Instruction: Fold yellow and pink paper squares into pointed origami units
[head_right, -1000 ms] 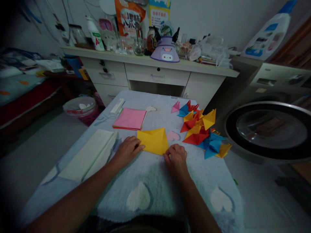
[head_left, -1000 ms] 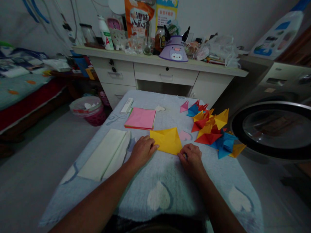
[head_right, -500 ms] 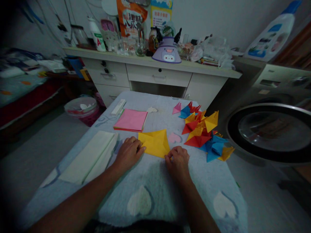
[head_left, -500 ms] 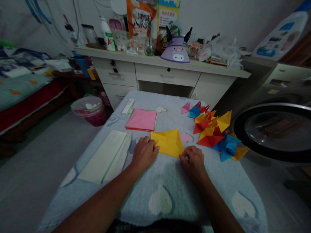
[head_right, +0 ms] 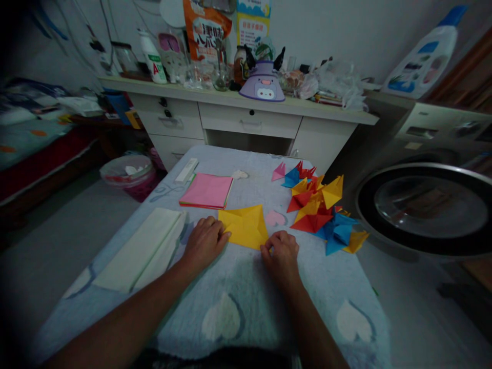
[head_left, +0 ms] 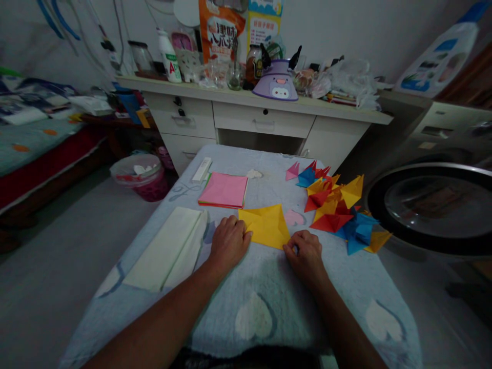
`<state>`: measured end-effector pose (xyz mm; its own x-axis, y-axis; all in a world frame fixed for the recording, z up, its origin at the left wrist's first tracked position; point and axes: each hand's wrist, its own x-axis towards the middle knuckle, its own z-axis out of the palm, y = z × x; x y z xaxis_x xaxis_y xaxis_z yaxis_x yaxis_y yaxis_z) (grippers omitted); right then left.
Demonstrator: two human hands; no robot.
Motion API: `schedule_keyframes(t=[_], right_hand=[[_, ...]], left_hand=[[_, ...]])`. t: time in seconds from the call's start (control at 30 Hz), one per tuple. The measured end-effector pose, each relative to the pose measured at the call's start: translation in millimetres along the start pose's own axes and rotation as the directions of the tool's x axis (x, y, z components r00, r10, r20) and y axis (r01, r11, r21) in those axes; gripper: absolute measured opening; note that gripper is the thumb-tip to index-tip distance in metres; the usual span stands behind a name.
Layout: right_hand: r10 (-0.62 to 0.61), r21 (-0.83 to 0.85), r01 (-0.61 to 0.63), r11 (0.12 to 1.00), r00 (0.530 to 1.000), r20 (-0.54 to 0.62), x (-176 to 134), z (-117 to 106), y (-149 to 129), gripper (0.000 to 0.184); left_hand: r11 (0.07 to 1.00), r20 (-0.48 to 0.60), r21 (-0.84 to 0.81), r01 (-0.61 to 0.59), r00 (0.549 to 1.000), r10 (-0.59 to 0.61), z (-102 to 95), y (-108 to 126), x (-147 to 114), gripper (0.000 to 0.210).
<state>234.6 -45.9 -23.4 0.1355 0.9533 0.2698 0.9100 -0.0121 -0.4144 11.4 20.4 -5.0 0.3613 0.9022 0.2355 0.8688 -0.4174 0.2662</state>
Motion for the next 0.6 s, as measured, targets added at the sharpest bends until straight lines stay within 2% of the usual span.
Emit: schedule_keyframes(t=[0.23,0.37,0.47,0.6], right_hand=[[-0.004,-0.009,0.004,1.0,1.0,0.013,0,2,2,0.01],[0.016,-0.035,-0.015,0.999,1.0,0.02,1,1,0,0.01],[0.001,-0.038,0.0,0.999,1.0,0.023,1,1,0,0.01],[0.001,-0.041,-0.001,0.999,1.0,0.006,1,2,0,0.01]], left_hand=[[0.999,0.015,0.037,0.013,1.0,-0.014,-1.3,2,0,0.016],[0.999,-0.019,0.034,0.014,1.0,-0.013,-2.7,4,-1,0.015],[0.994,-0.027,-0.025,-0.105,0.994,0.104,0.8,3,0,0.01],[0.944,0.045,-0.1,-0.314,0.947,0.319,8.3,-1,0,0.014]])
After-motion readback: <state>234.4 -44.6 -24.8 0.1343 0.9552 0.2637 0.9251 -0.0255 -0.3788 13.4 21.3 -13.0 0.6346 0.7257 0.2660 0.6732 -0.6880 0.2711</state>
